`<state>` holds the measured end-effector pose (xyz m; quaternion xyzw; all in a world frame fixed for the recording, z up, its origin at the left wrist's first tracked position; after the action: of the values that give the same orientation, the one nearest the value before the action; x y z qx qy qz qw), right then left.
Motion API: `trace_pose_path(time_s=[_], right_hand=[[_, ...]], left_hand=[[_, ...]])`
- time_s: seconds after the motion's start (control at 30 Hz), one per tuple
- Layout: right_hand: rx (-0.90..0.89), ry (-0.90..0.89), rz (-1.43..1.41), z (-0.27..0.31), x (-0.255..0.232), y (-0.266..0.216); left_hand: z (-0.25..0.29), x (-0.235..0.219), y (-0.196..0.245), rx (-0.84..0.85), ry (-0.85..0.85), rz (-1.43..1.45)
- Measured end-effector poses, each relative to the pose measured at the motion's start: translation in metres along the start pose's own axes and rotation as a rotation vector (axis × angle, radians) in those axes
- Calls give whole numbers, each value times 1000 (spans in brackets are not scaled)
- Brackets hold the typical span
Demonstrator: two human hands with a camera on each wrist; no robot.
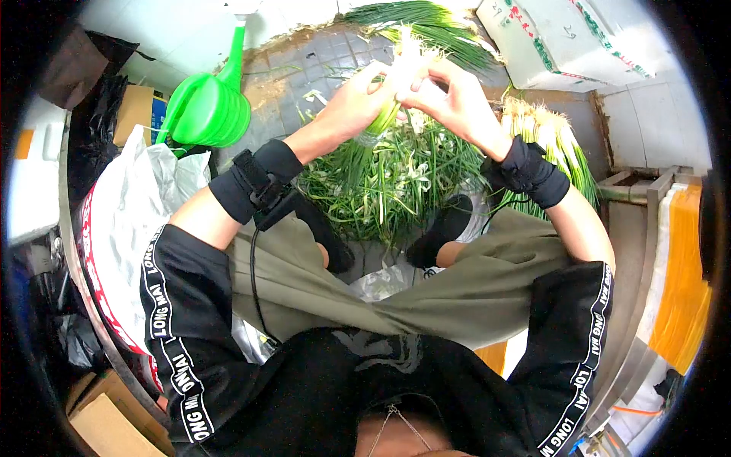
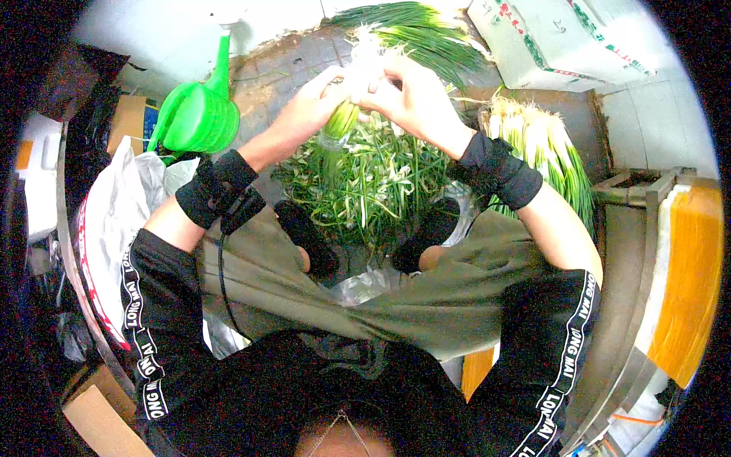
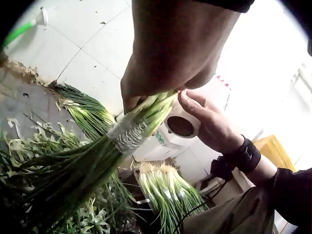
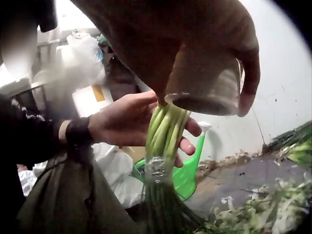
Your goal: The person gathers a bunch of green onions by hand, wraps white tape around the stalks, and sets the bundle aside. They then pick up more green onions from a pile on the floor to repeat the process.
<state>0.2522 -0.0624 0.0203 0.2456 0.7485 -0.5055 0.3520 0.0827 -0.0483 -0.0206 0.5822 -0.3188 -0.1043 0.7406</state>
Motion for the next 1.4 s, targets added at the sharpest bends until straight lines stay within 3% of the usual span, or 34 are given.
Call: trace_pose_path(time_s=[0.07, 0.1, 0.27, 0.4, 0.5, 0.57, 0.7, 0.77, 0.93, 1.0, 1.2, 1.27, 1.4], right_hand=[[9, -37, 257, -3, -6, -7], [10, -38, 258, -2, -6, -6], [82, -34, -32, 1, 0, 10], [158, -82, 87, 4, 3, 14], [228, -117, -10, 6, 8, 19], [123, 3, -38, 7, 7, 21], [91, 37, -111, 8, 2, 20], [176, -18, -250, 8, 1, 20], [232, -15, -247, 5, -6, 24], [53, 173, -60, 0, -17, 23], [39, 236, 30, -7, -39, 23], [-81, 308, 165, -8, -46, 13], [-111, 233, 279, -3, -43, -9]], left_hand=[[-1, -1, -1, 1, -8, -4], [-2, -1, -1, 3, -16, -8], [-3, -2, -2, 36, -16, -201], [-7, -4, -5, 114, 19, -344], [-10, -3, -8, 153, 9, -274], [-9, -2, -6, 130, 7, -257], [-6, 1, 1, 90, 20, -231], [-7, -1, -2, 88, 28, -229], [-3, -5, 1, 63, 34, -247], [-1, -5, 3, 29, 10, -244], [1, -7, 3, 36, -21, -185], [2, -7, 4, 46, -33, -177], [3, -4, 9, 41, -31, -184]])
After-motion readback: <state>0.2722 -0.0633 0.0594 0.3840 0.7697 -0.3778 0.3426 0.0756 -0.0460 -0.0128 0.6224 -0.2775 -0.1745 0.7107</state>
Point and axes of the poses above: each hand's wrist, its own z-axis away from the middle knuckle, its own x-axis out of the palm, y = z × x, the point moved 4 cm from there along -z, towards the middle knuckle, and after that the axes turned 13 degrees about z, right-handed, at the moved point
